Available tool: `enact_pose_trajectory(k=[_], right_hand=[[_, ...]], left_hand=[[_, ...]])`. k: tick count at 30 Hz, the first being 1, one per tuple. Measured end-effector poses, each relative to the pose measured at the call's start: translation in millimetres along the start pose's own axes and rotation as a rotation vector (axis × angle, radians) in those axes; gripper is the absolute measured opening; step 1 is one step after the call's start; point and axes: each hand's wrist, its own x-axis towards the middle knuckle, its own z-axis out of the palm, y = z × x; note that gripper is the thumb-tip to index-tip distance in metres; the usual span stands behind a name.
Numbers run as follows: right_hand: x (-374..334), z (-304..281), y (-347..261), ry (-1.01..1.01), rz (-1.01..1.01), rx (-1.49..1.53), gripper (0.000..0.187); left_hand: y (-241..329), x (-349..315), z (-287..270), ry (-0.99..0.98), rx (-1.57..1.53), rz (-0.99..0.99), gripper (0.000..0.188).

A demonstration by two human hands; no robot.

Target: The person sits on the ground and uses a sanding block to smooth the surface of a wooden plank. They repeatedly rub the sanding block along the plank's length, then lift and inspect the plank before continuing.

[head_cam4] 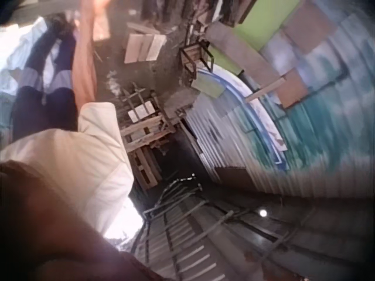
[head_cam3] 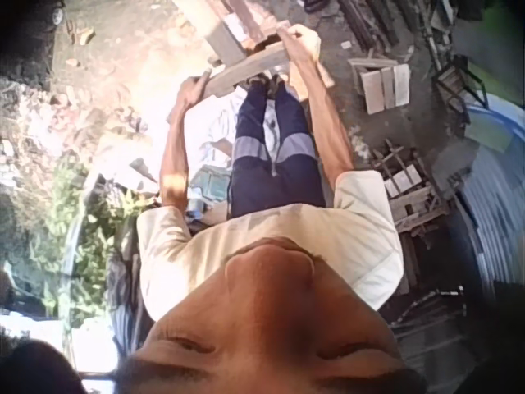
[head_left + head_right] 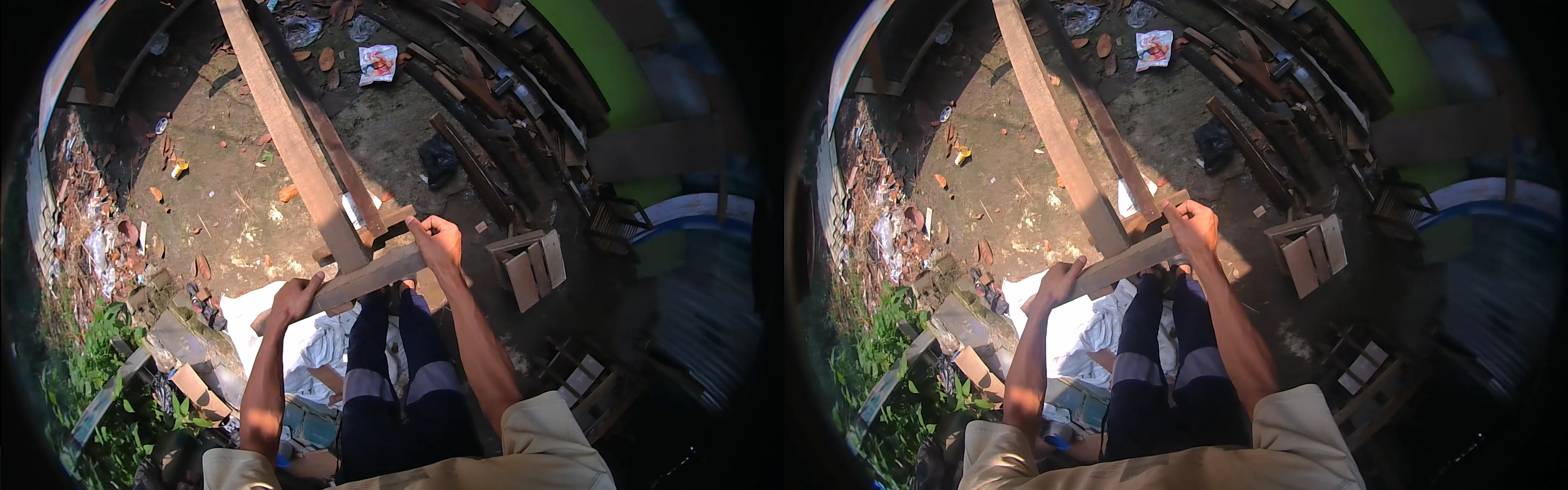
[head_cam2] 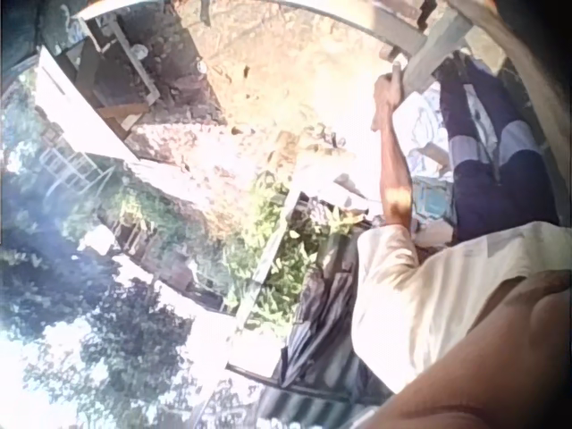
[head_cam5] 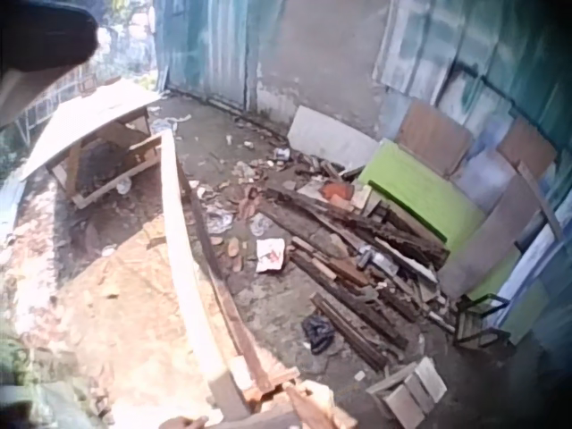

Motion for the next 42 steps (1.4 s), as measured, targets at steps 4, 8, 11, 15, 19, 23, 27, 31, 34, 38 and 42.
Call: enact_pose_trajectory(k=[4, 8, 11, 15, 19, 23, 27, 31, 34, 38, 42], right_hand=[[20, -5, 16, 0.101, 0.025, 0.016, 0.044], [58, -29, 34, 0.114, 0.016, -0.004, 0.05], [81, -46, 57, 0.072, -0.024, -0.003, 0.05], [113, -56, 87, 0.05, 0.014, -0.013, 0.052], [122, -63, 90, 0.045, 0.002, -0.031, 0.05], [130, -71, 89, 0.168, 0.055, -0.141, 0.055], [132, -74, 84, 0.177, 0.137, -0.147, 0.058], [130, -71, 93, 0.18, 0.128, -0.144, 0.056], [117, -68, 81, 0.093, 0.161, -0.117, 0.055], [105, -59, 81, 0.05, 0.154, -0.066, 0.052], [110, -59, 83, -0.09, 0.138, -0.08, 0.051]], left_hand=[[14, 7, 12, 0.02, -0.02, 0.013, 0.092], [42, 35, 37, 0.007, -0.039, 0.036, 0.094], [56, 55, 60, 0.02, -0.055, 0.024, 0.094], [73, 67, 66, 0.023, -0.035, 0.019, 0.095], [92, 68, 71, 0.157, -0.009, 0.0, 0.088], [112, 62, 85, 0.47, -0.127, 0.111, 0.067], [152, 59, 105, 0.764, -0.201, 0.305, 0.058], [185, 72, 121, 0.739, -0.191, 0.141, 0.062], [178, 67, 121, 0.736, -0.156, 0.035, 0.056], [166, 64, 128, 0.867, -0.197, 0.111, 0.044], [161, 66, 132, 0.96, -0.239, 0.116, 0.033]])
